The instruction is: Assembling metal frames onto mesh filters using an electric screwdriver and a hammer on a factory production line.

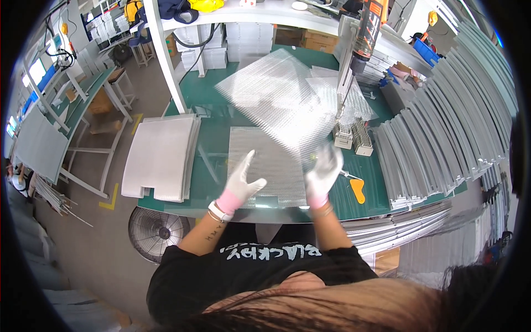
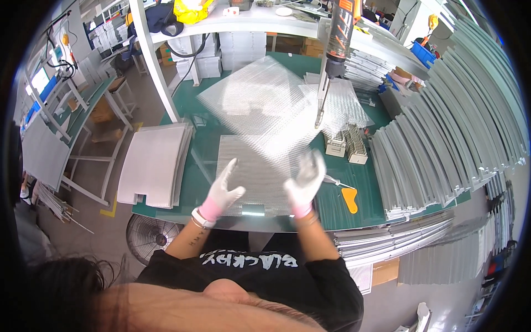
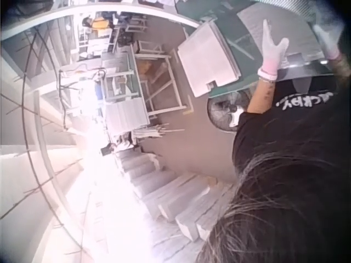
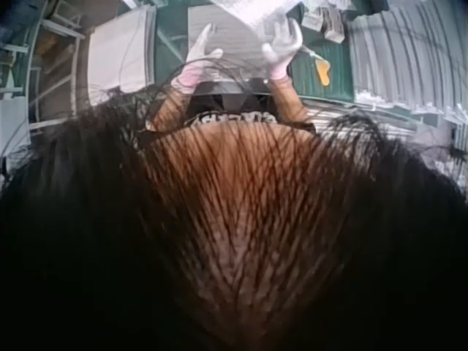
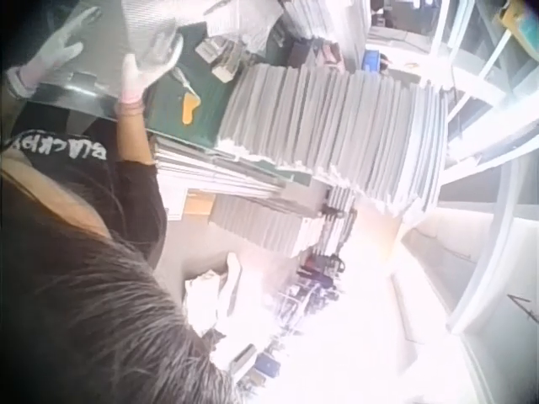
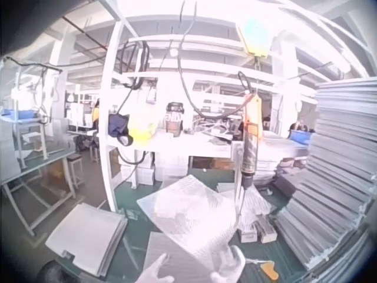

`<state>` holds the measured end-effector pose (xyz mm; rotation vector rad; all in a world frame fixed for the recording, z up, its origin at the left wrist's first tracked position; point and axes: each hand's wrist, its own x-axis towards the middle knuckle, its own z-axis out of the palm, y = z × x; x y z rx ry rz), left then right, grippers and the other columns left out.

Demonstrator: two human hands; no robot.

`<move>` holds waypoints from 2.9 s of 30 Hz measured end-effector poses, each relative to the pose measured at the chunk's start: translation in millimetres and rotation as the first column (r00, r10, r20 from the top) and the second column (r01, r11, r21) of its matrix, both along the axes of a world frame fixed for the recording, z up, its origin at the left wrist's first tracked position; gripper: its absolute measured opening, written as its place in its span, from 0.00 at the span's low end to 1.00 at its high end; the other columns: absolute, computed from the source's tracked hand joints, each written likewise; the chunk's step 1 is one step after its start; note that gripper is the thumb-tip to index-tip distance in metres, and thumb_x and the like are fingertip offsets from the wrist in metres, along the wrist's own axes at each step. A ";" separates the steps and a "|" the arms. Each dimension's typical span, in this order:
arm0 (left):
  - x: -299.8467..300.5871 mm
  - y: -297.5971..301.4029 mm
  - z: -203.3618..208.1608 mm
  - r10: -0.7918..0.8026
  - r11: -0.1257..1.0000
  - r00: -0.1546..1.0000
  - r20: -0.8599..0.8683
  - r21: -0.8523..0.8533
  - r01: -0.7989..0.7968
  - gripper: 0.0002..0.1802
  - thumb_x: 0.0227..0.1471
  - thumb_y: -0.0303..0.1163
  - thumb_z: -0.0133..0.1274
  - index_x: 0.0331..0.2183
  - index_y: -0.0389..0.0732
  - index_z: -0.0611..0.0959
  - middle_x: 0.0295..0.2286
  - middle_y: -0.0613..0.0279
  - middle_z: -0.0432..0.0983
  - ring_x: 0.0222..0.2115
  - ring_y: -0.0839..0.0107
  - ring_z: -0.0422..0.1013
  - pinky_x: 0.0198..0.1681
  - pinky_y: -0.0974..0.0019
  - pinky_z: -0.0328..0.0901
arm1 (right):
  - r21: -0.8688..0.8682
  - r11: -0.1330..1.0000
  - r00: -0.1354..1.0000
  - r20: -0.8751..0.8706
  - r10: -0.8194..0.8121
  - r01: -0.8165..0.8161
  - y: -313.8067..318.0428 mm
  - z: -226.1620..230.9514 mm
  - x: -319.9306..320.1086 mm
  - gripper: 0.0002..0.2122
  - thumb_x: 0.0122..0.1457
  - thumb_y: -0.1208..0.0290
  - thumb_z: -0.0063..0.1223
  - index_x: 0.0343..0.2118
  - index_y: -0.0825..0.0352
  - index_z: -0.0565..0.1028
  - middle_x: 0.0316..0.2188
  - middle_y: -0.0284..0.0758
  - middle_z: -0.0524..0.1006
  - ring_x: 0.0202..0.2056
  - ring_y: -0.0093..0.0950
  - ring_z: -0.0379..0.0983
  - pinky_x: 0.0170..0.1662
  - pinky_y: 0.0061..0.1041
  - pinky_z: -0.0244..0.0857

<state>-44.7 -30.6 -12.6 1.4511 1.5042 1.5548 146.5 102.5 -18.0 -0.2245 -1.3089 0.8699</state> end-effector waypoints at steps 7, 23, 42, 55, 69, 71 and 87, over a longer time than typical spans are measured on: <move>8.7 -30.5 8.3 0.083 0.991 0.758 0.647 0.026 -0.131 0.26 0.55 0.18 0.49 0.56 0.32 0.70 0.44 0.55 0.76 0.41 0.73 0.74 0.46 0.72 0.69 | 0.338 0.890 0.548 0.702 -0.455 0.306 -63.9 9.1 37.0 0.36 0.36 0.63 0.66 0.55 0.59 0.70 0.64 0.52 0.51 0.65 0.60 0.40 0.64 0.61 0.38; -24.1 -10.4 -44.0 0.160 0.819 0.693 -0.703 -0.297 -0.491 0.50 0.39 0.49 0.67 0.59 0.38 0.65 0.37 0.50 0.72 0.40 0.55 0.71 0.44 0.58 0.67 | -0.148 0.926 0.209 0.975 0.077 0.349 -8.9 -29.6 35.3 0.45 0.51 0.60 0.62 0.68 0.64 0.46 0.42 0.54 0.76 0.41 0.49 0.76 0.45 0.39 0.70; -25.5 3.2 -33.4 0.026 0.685 0.707 -0.706 -0.502 -0.527 0.50 0.39 0.53 0.66 0.60 0.43 0.66 0.43 0.48 0.71 0.45 0.53 0.70 0.49 0.56 0.67 | -0.053 0.961 -0.081 0.994 0.078 0.273 8.6 -23.0 31.3 0.30 0.54 0.52 0.57 0.57 0.62 0.67 0.44 0.46 0.76 0.47 0.42 0.73 0.50 0.38 0.67; -5.8 -40.5 -15.6 -0.077 0.885 0.446 -0.892 -0.267 -0.382 0.38 0.40 0.50 0.64 0.55 0.53 0.75 0.57 0.53 0.63 0.62 0.44 0.49 0.63 0.34 0.39 | 0.520 0.776 -0.338 0.846 -0.411 0.358 183.1 -56.9 110.6 0.16 0.57 0.64 0.54 0.48 0.61 0.73 0.46 0.41 0.73 0.47 0.43 0.74 0.45 0.39 0.72; 49.9 -118.1 -121.0 0.354 0.813 0.399 0.846 -0.489 0.316 0.18 0.62 0.45 0.49 0.41 0.40 0.75 0.35 0.56 0.76 0.36 0.61 0.75 0.44 0.58 0.70 | 0.450 0.861 -0.617 0.755 -0.223 0.239 174.0 -28.7 122.3 0.16 0.62 0.73 0.41 0.53 0.68 0.66 0.41 0.48 0.78 0.41 0.43 0.78 0.42 0.42 0.72; 54.3 -113.6 -122.7 0.375 0.837 0.344 0.861 -0.474 0.272 0.16 0.61 0.42 0.52 0.40 0.38 0.76 0.36 0.54 0.76 0.36 0.62 0.75 0.43 0.60 0.71 | 0.418 0.841 -0.555 0.813 -0.177 0.344 166.6 -22.4 126.0 0.18 0.62 0.70 0.44 0.55 0.67 0.66 0.40 0.47 0.79 0.41 0.42 0.79 0.42 0.41 0.72; -4.5 -160.4 -119.4 0.307 0.819 0.761 0.571 -0.567 0.095 0.28 0.63 0.49 0.46 0.49 0.32 0.73 0.43 0.49 0.77 0.36 0.63 0.78 0.41 0.64 0.72 | -0.647 0.762 0.328 0.720 0.612 -0.003 -199.9 -93.2 44.9 0.17 0.51 0.67 0.55 0.42 0.71 0.70 0.27 0.48 0.77 0.31 0.42 0.77 0.37 0.36 0.70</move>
